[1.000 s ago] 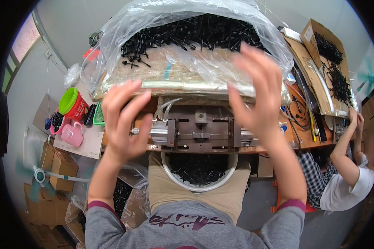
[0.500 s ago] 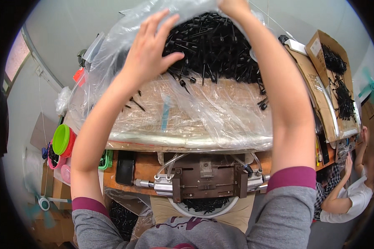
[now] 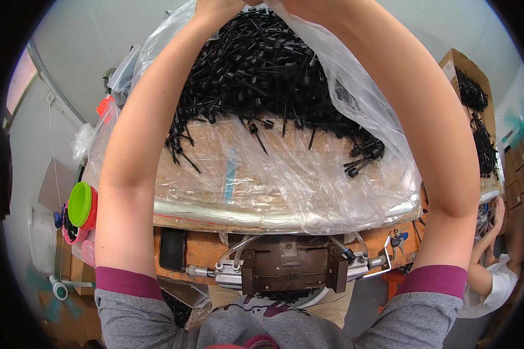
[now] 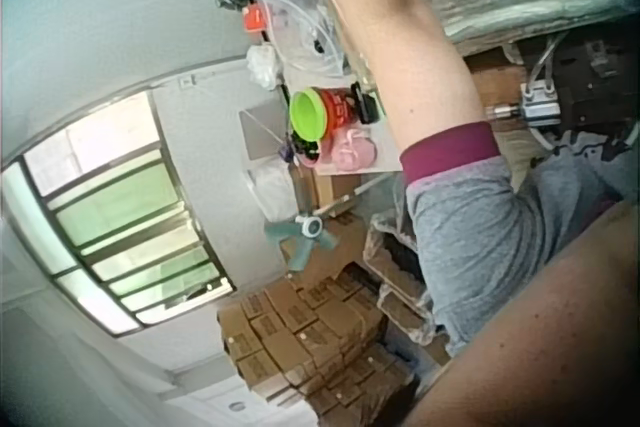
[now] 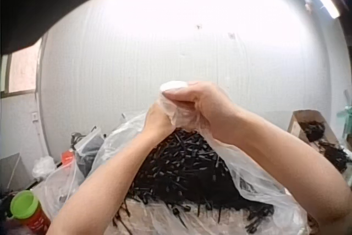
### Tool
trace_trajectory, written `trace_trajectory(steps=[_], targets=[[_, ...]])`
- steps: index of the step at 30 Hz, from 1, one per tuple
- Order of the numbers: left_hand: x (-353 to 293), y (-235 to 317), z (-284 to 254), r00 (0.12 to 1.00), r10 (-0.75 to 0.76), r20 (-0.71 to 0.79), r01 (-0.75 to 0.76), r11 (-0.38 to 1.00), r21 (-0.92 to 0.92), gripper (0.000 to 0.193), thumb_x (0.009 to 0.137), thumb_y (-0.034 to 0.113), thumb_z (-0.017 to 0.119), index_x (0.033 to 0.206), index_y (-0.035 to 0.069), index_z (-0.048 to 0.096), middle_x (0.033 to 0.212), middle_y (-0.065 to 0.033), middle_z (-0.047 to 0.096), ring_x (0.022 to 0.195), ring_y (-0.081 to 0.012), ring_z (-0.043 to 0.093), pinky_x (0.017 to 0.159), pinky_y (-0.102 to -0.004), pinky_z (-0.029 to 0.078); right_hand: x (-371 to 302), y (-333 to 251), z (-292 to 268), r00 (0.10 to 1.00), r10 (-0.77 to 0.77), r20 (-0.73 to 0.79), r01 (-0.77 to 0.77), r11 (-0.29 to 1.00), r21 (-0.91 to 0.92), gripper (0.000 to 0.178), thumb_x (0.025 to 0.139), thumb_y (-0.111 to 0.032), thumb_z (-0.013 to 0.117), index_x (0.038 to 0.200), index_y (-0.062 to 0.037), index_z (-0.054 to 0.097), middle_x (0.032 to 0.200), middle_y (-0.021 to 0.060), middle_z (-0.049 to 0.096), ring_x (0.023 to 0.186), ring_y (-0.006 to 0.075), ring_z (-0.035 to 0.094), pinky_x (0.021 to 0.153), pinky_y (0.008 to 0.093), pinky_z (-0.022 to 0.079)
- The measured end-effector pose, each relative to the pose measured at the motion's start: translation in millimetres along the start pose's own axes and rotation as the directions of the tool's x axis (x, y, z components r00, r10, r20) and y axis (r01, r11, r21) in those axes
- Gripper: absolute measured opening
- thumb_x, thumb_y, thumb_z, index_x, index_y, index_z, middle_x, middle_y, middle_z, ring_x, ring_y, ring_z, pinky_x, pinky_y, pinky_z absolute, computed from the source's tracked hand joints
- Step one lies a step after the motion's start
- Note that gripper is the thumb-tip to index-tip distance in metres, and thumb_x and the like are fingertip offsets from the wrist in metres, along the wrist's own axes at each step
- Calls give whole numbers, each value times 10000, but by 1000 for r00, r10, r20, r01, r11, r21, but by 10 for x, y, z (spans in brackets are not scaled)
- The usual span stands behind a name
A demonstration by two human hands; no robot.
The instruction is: The recorder is assembling small black plastic components using a pneumatic assembly jig on a workbench.
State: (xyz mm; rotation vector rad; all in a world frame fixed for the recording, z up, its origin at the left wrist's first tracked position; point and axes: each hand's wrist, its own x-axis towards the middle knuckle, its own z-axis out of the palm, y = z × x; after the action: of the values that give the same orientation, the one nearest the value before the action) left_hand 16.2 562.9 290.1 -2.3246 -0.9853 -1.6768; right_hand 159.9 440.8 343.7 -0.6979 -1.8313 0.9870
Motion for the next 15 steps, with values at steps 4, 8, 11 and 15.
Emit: trace_trajectory(steps=[4,8,11,15], targets=[[118,-176,-113,995,57,84,-26,942,-334,434,933,277,685,1276,11,670,1238,-152,722,1157,-239,664,977,-395,519,-99,58,-112,917,-378,127,365,667,-649,478,856,-299,822,1181,17,672,998,88,696,924,242,665,866,348,529],[182,136,-338,958,-110,264,218,878,-426,303,963,181,612,1157,-17,735,1130,-149,757,1050,-217,676,934,-374,518,-49,541,-422,923,-381,-42,-29,40,-999,911,700,-421,902,1427,-21,525,1423,223,499,1369,359,455,1158,489,360],[-43,416,-536,956,40,291,104,881,-461,245,921,112,602,1057,-22,757,1008,-155,770,958,-250,691,898,-372,523,413,889,-681,922,-102,-372,-347,201,-916,580,791,-422,814,1183,-6,714,1162,206,727,1098,394,677,973,497,529],[-239,546,-918,935,177,307,-173,984,-40,292,833,96,683,1106,-3,718,1119,-183,710,1077,-316,654,943,-387,502,634,1218,-939,892,-435,-118,19,297,-955,361,859,-335,744,1040,-23,759,1065,244,749,980,405,724,860,471,569]])
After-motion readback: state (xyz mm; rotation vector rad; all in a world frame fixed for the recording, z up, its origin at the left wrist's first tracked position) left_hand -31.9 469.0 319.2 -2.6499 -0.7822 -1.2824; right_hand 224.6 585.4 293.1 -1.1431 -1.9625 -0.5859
